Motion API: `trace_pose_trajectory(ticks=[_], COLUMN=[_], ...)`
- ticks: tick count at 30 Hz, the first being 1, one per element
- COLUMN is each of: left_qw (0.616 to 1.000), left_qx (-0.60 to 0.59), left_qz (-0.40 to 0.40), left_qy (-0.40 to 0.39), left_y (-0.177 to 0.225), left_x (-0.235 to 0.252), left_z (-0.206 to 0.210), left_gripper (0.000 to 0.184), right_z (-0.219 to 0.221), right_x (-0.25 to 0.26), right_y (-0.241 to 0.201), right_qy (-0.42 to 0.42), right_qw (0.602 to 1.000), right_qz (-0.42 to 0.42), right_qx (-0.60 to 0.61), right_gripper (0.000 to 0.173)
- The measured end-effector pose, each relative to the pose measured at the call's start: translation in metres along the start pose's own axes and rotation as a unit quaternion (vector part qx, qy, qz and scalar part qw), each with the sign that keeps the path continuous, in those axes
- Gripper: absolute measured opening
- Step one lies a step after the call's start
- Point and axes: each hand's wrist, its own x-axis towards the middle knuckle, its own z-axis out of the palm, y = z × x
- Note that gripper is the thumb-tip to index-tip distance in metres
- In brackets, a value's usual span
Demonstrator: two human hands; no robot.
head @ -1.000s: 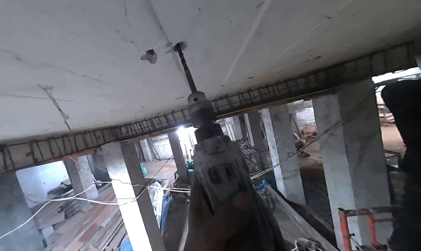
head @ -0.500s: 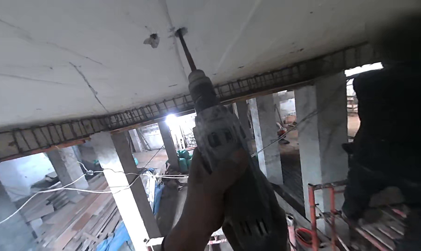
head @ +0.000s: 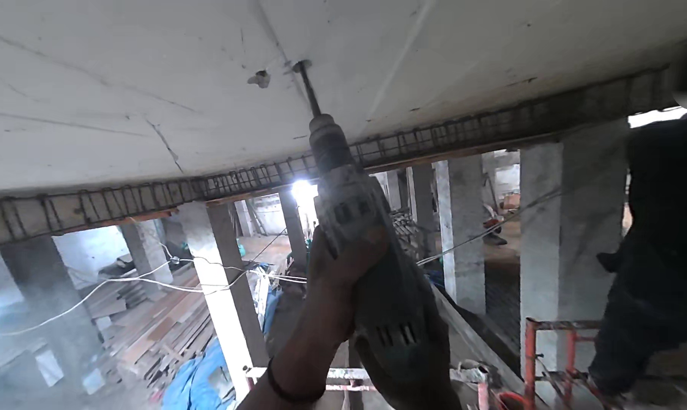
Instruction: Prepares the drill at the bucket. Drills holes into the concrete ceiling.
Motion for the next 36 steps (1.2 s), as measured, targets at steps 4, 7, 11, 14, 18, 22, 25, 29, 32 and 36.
trace_pose_trajectory(ticks=[4,7,11,14,18,22,25,29,32,36], left_qw=[1.000,0.999,0.999,0.998,0.998,0.998,0.997,0.996,0.996,0.996], left_qx=[-0.003,-0.012,0.005,0.019,0.017,0.004,-0.007,-0.005,-0.014,-0.013], left_qz=[0.022,0.035,0.049,0.054,0.055,0.068,0.081,0.087,0.089,0.090], left_qy=[0.011,0.000,0.008,0.012,0.018,0.014,0.011,0.013,0.011,0.002], left_y=[-0.008,-0.016,-0.018,-0.017,-0.019,-0.023,-0.028,-0.033,-0.039,-0.038], left_x=[0.000,0.000,0.008,0.012,0.013,0.016,0.019,0.021,0.022,0.021], left_z=[0.009,0.008,0.009,0.015,0.018,0.021,0.023,0.024,0.023,0.017], left_gripper=[0.047,0.047,0.042,0.037,0.038,0.033,0.032,0.027,0.026,0.032], right_z=[-0.013,-0.016,-0.014,-0.018,-0.020,-0.026,-0.031,-0.034,-0.034,-0.028], right_x=[0.005,0.002,0.009,0.016,0.020,0.024,0.027,0.029,0.028,0.025], right_y=[0.004,0.007,0.015,0.016,0.020,0.022,0.024,0.032,0.037,0.038], right_qy=[-0.016,-0.024,-0.022,-0.025,-0.024,-0.034,-0.042,-0.047,-0.047,-0.044], right_qw=[1.000,0.999,0.999,0.999,0.999,0.999,0.999,0.999,0.999,0.999], right_qz=[0.008,0.034,0.025,0.027,0.023,0.025,0.027,0.012,0.010,0.008], right_qx=[-0.008,-0.027,-0.026,-0.009,0.012,0.019,0.002,0.017,0.012,0.010], right_gripper=[0.103,0.106,0.104,0.104,0.105,0.104,0.103,0.104,0.103,0.104])
